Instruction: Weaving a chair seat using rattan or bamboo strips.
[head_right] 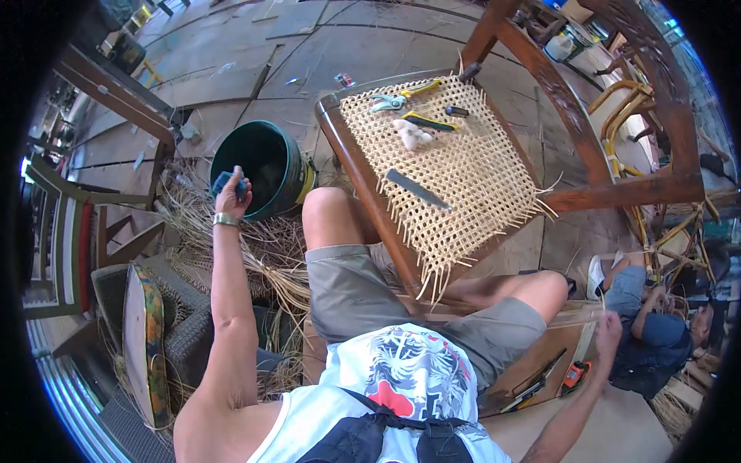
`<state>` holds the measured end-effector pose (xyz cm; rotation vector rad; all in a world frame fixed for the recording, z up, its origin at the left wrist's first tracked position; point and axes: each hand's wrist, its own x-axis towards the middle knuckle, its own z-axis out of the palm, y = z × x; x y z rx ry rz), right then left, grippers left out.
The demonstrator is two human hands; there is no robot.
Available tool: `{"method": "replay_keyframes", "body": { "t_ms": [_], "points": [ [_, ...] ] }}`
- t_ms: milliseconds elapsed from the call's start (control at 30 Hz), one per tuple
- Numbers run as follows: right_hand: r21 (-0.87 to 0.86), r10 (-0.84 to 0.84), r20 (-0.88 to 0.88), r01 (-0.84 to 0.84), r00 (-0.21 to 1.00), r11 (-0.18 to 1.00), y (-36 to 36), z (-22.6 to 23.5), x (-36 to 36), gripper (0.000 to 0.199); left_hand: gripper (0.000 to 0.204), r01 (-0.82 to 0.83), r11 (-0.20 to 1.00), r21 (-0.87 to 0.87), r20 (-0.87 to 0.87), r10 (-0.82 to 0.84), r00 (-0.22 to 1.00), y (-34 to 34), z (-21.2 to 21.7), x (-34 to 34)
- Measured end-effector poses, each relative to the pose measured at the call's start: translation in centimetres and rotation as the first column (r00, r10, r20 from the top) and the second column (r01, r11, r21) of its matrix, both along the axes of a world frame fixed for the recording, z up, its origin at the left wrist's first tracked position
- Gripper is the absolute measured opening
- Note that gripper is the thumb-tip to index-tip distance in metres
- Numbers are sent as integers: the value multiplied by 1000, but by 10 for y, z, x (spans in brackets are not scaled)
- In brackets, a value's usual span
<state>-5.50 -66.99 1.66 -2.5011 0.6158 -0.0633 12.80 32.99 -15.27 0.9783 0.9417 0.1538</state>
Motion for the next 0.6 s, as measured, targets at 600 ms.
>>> {"method": "replay_keyframes", "body": {
  "t_ms": [600],
  "points": [
    [873, 81, -189, 129, 979, 470, 181, -82, 32, 16, 37, -197, 774, 602, -12, 256, 967, -61, 39, -215]
  ]
}}
